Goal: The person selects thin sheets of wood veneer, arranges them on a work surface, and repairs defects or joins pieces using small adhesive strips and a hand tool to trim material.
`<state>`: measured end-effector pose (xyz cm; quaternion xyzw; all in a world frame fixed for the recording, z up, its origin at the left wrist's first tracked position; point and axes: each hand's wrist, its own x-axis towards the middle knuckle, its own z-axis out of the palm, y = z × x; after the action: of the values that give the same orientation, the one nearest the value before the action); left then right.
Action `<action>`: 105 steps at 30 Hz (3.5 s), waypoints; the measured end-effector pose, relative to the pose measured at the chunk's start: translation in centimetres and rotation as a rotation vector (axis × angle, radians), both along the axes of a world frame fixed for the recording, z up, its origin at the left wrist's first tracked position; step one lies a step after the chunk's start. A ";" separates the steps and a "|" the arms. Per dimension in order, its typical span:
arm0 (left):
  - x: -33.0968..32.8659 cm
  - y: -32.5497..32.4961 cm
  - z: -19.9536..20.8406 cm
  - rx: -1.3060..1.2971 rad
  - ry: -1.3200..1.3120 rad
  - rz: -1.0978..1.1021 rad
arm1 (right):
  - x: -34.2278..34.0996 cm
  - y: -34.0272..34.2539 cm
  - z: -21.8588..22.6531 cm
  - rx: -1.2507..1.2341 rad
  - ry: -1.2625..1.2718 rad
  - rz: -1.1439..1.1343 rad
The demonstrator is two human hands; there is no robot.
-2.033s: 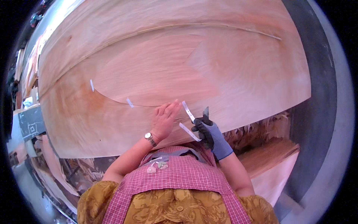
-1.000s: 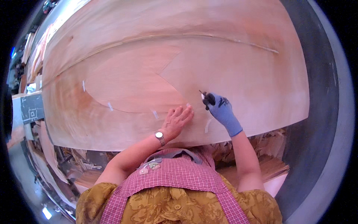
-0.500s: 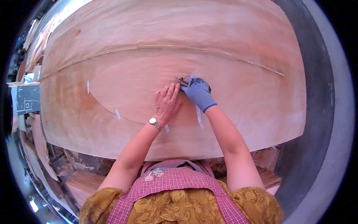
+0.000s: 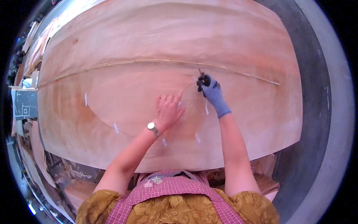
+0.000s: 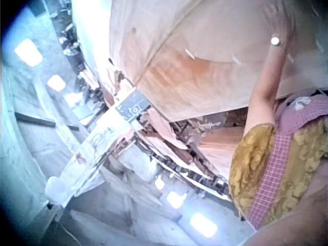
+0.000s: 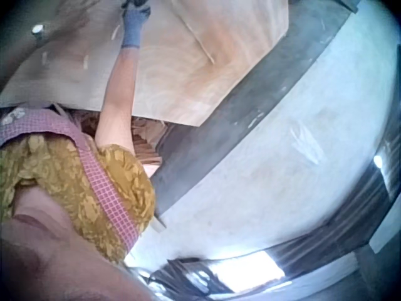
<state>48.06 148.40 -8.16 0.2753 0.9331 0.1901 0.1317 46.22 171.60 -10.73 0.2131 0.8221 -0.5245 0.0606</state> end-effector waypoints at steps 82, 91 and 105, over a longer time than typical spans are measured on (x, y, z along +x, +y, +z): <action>4.4 -47.3 -6.6 -0.301 0.366 0.821 | 29.3 1.2 -3.1 1.021 -0.124 0.029; 17.0 -41.0 -5.3 -0.308 0.261 0.816 | 37.7 9.4 -4.8 0.988 -0.125 0.081; 6.1 -53.1 -6.9 -0.052 0.481 0.891 | 12.6 -25.7 1.5 0.953 0.650 0.604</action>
<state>54.14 95.35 -15.05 -0.1169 0.9683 0.1359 -0.1742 58.79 145.95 -9.20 -0.1935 0.9648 -0.0999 -0.1476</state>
